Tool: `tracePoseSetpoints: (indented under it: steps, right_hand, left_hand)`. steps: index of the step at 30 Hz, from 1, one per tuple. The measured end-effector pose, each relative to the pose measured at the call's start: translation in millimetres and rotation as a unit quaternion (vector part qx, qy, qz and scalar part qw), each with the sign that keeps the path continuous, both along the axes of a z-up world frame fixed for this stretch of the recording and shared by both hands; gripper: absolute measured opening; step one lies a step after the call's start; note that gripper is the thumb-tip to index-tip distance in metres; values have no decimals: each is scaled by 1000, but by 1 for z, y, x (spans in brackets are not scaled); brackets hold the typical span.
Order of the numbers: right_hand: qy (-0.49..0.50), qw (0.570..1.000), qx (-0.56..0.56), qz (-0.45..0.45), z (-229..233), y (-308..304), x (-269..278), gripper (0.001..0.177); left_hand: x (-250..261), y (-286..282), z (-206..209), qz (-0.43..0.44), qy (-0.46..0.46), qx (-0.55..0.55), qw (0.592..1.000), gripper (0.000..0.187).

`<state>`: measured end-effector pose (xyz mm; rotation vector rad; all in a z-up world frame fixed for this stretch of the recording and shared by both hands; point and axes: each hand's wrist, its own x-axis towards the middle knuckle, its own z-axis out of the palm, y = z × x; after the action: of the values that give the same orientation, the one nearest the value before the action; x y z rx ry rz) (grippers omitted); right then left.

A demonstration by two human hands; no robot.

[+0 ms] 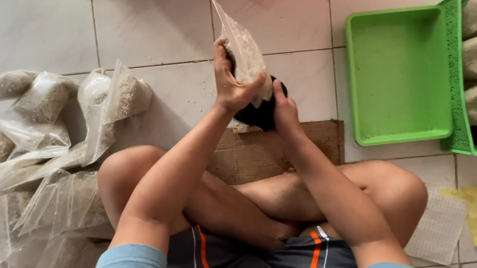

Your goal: The person seals small plastic bags containing grains by hand, using a small plastic strip to close the top of each bag, and then applies yellow labels to them.

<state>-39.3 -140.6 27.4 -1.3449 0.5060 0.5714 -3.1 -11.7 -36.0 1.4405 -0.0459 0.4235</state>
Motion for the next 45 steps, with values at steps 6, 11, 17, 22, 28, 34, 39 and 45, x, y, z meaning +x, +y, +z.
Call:
tracePoseSetpoints:
  steps: [6, 11, 17, 22, 28, 34, 39, 45]
  right_hand:
    - [59, 992, -59, -97, -9, 1, 1, 87]
    - [-1, 994, 4, -109, -34, -6, -2, 28]
    - [-271, 928, -246, -76, -15, 16, -27, 40]
    - [-566, 745, -330, 122, -42, 20, -32, 1]
    - [-528, 791, -294, 87, -1, 9, -15, 14]
    - [-146, 979, 45, -134, -47, -19, 15, 37]
    - [-39, 964, 200, -174, 3, 2, 8, 33]
    - [-47, 972, 162, -166, -1, -15, 16, 31]
  left_hand:
    - [-7, -8, 4, 123, -72, 106, 984, 106]
    - [-6, -15, -2, 156, -156, 126, 967, 107]
    - [-14, -26, 33, 239, 3, 47, 970, 77]
    - [-4, -9, 37, 330, 149, -17, 932, 84]
    - [27, 29, 7, 344, 215, -165, 899, 82]
    - [25, 52, 30, 73, 256, -499, 825, 53]
    - [17, 39, 16, -9, 225, -556, 800, 45]
    - [12, 35, 38, -124, 241, -533, 801, 53]
